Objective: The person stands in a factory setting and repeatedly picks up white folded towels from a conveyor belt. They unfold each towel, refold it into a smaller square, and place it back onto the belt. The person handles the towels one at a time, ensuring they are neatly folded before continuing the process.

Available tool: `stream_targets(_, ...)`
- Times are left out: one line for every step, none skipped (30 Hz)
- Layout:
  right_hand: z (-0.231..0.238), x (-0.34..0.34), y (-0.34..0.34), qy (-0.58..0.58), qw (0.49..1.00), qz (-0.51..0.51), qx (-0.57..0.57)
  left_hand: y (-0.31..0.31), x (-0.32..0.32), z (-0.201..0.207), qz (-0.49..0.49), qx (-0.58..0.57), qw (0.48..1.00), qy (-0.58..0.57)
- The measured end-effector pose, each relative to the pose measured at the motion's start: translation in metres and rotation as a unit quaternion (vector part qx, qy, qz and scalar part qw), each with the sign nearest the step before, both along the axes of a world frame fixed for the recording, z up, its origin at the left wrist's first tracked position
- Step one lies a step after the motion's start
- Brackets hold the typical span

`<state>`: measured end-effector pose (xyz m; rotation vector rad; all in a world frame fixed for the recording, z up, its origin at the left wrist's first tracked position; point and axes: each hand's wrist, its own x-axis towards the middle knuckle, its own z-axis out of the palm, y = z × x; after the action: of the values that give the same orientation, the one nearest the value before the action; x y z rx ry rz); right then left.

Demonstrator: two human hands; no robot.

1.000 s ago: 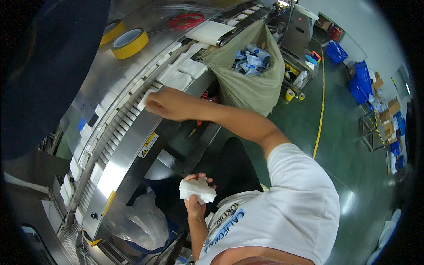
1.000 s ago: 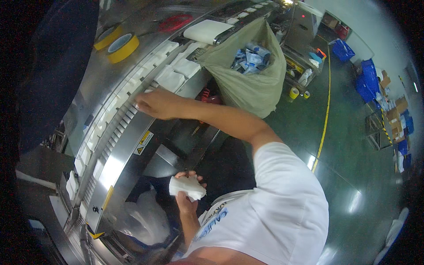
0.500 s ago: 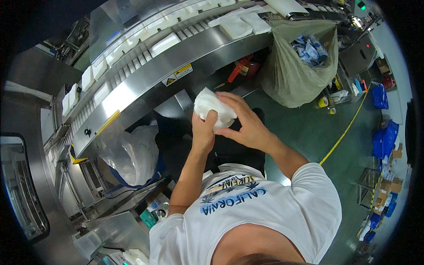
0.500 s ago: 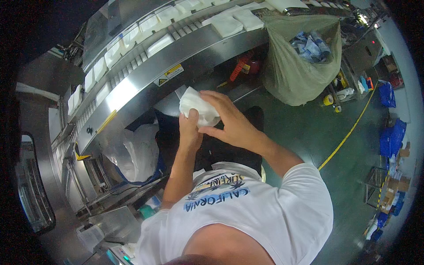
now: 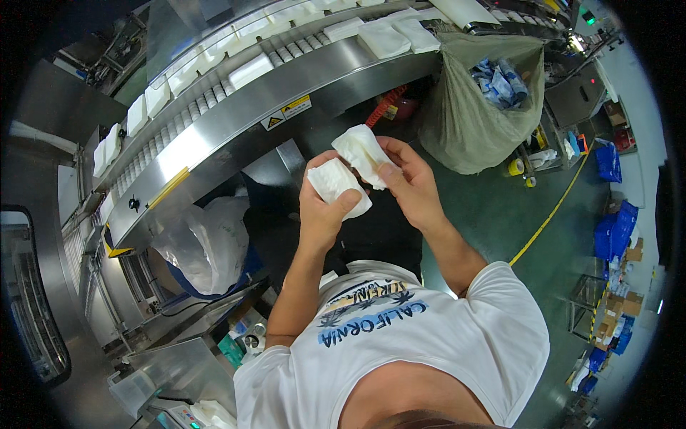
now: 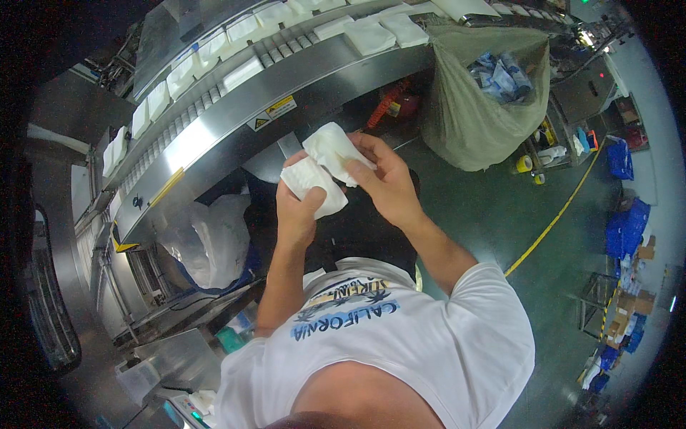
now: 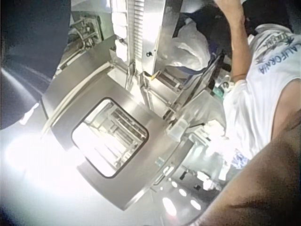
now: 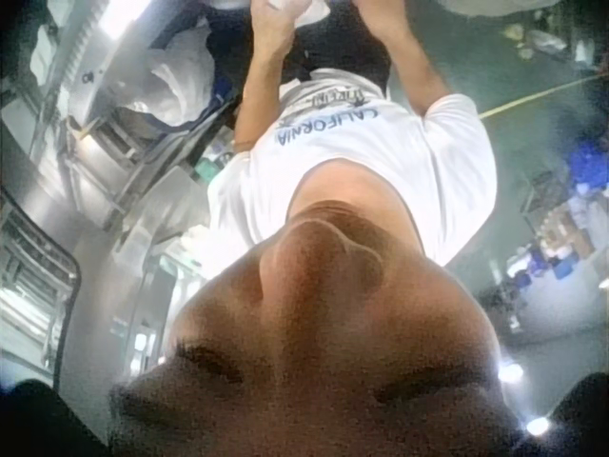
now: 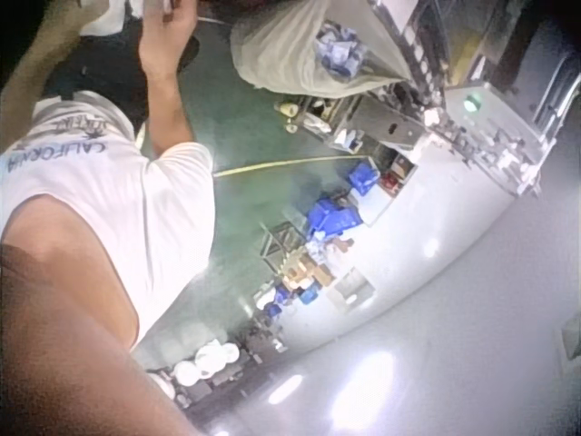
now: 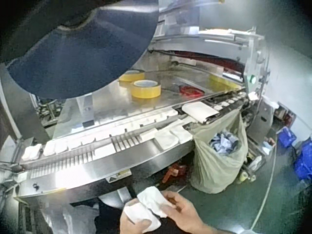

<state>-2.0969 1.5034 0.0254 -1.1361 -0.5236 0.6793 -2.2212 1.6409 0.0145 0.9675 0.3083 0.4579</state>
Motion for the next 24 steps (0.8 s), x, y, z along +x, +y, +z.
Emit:
stream_targets(0.003,-0.003,0.000,-0.038,0.999,-0.002,-0.020,0.000,0.000,0.002,0.006,0.018,1.000,0.015)
stream_targets(0.007,-0.005,-0.001,-0.076,0.996,-0.004,-0.040,-0.002,0.001,0.005,0.030,0.043,0.998,0.017)
stream_targets(0.010,-0.008,-0.001,-0.114,0.992,-0.007,-0.060,-0.005,0.004,0.009,0.053,0.067,0.996,0.019)
stream_targets(0.008,-0.010,-0.002,-0.119,0.992,-0.012,-0.039,-0.007,0.007,0.013,0.073,0.093,0.993,0.020)
stream_targets(0.008,-0.010,-0.004,-0.115,0.993,-0.009,-0.038,-0.006,0.008,0.013,0.075,0.089,0.993,0.029)
stream_targets(0.009,-0.010,-0.006,-0.110,0.993,-0.007,-0.038,-0.005,0.007,0.013,0.076,0.085,0.993,0.039)
stream_targets(0.010,-0.009,-0.008,-0.108,0.993,-0.004,-0.037,-0.003,0.008,0.013,0.078,0.082,0.993,0.047)
stream_targets(0.008,-0.008,-0.009,-0.070,0.997,-0.022,-0.024,-0.002,0.006,0.014,0.074,0.065,0.994,0.049)
stream_targets(0.009,-0.005,-0.011,-0.067,0.997,-0.025,-0.036,-0.002,0.006,0.015,0.068,0.059,0.995,0.040)
stream_targets(0.011,-0.002,-0.011,-0.062,0.996,-0.028,-0.050,-0.002,0.005,0.015,0.063,0.052,0.996,0.033)
stream_targets(0.012,0.000,-0.012,-0.057,0.996,-0.031,-0.063,-0.003,0.005,0.014,0.057,0.045,0.997,0.026)
stream_targets(0.012,-0.001,-0.013,-0.056,0.996,-0.038,-0.063,-0.005,0.007,0.011,0.053,0.049,0.997,0.016)
stream_targets(0.010,-0.002,-0.013,-0.055,0.995,-0.048,-0.062,-0.006,0.007,0.012,0.042,0.030,0.998,0.024)
stream_targets(0.008,-0.003,-0.014,-0.054,0.995,-0.057,-0.062,-0.007,0.007,0.014,0.031,0.012,0.999,0.033)
stream_targets(0.007,-0.003,-0.016,-0.057,0.994,-0.062,-0.065,-0.008,0.007,0.016,0.019,-0.006,0.999,0.041)
stream_targets(0.005,-0.002,-0.017,-0.063,0.994,-0.067,-0.067,-0.010,0.008,0.016,0.027,-0.018,0.998,0.045)
stream_targets(0.003,-0.001,-0.019,-0.069,0.993,-0.072,-0.069,-0.013,0.009,0.016,0.034,-0.029,0.998,0.049)
stream_targets(0.001,-0.006,-0.020,-0.055,0.995,-0.070,-0.046,-0.018,0.009,0.016,0.041,-0.041,0.997,0.053)
stream_targets(0.000,-0.008,-0.019,-0.023,0.998,-0.050,-0.025,-0.025,0.009,0.018,0.071,-0.044,0.994,0.066)
stream_targets(-0.003,-0.012,-0.022,-0.008,0.998,-0.050,-0.041,-0.031,0.008,0.014,0.093,-0.036,0.993,0.060)
stream_targets(-0.004,-0.014,-0.024,0.007,0.997,-0.050,-0.058,-0.034,0.009,0.007,0.116,-0.027,0.991,0.054)
stream_targets(0.003,-0.016,-0.024,0.088,0.994,-0.049,-0.033,-0.035,0.007,0.002,0.114,-0.004,0.991,0.064)
stream_targets(0.002,-0.013,-0.026,0.101,0.994,-0.042,-0.027,-0.035,0.006,-0.002,0.113,0.020,0.991,0.074)
stream_targets(-0.002,-0.009,-0.029,0.114,0.993,-0.035,-0.020,-0.035,0.003,-0.005,0.112,0.043,0.989,0.084)
